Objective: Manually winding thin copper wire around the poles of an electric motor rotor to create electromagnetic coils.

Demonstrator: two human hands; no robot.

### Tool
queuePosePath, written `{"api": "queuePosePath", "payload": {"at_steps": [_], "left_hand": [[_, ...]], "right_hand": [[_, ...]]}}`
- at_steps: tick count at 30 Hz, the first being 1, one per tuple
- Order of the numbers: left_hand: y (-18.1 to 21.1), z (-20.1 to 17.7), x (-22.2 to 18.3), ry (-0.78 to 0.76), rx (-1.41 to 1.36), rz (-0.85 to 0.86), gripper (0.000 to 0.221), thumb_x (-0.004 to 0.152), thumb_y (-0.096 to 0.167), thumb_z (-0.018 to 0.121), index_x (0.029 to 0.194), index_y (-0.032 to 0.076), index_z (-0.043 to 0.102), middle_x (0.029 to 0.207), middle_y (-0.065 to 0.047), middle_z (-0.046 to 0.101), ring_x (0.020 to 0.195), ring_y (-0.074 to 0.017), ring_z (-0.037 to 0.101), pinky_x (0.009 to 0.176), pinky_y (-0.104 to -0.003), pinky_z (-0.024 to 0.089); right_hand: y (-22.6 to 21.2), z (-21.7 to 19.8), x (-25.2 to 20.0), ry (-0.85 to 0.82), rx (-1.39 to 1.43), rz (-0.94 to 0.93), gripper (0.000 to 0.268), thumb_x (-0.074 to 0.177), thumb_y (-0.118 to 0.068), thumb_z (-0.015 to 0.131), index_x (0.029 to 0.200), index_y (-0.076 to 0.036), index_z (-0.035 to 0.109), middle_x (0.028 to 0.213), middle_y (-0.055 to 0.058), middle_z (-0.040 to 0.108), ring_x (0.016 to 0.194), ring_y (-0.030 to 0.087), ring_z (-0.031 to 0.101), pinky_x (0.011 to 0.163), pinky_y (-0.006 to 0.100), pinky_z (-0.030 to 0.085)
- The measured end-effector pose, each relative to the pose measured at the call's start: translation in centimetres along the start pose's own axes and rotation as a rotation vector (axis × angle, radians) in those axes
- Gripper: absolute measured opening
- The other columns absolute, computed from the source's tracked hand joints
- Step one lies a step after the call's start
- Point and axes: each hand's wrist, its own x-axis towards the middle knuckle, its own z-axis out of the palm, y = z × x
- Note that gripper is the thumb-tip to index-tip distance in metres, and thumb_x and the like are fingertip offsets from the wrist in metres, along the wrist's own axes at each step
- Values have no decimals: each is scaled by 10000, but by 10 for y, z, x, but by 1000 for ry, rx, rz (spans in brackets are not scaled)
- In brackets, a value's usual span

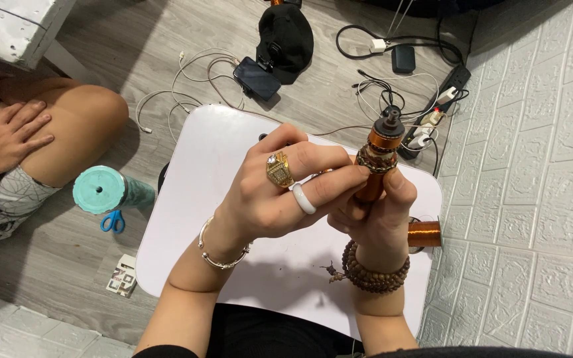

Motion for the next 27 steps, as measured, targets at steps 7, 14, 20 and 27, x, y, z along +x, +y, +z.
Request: {"api": "queuePosePath", "payload": {"at_steps": [7, 14, 20, 27], "left_hand": [[2, 3, 0, 0, 79, 45, 181, 854, 59, 793, 1032, 59, 764, 986, -67, 755, 787, -125, 677, 748, -307, 511], [5, 4, 3, 16, 163, 64, 214, 838, 31, 809, 1044, 78, 773, 1001, -37, 760, 825, -111, 686, 798, -323, 482], [7, 8, 6, 58, 191, 77, 188, 821, 44, 790, 995, 113, 773, 974, -15, 759, 804, -107, 694, 786, -307, 452], [10, 9, 7, 60, 200, 63, 160, 807, 68, 777, 950, 139, 782, 947, 6, 776, 789, -96, 700, 748, -287, 424]], "right_hand": [[-1, 4, 7, -15, -13, -29, 386, 993, -440, 513, 890, -73, 575, 526, -56, 349, 410, 42, 242, 322, 203, 195], [-1, 2, 4, 72, -34, -14, 451, 982, -475, 534, 999, -33, 622, 519, -62, 379, 370, 39, 241, 294, 209, 188], [0, -2, -4, 183, -71, -10, 467, 993, -473, 496, 1045, -28, 628, 512, -50, 392, 370, 51, 245, 297, 221, 189], [-4, 1, -3, 118, -55, 45, 419, 973, -512, 467, 806, -131, 521, 481, -79, 323, 352, 50, 195, 294, 229, 171]]}}
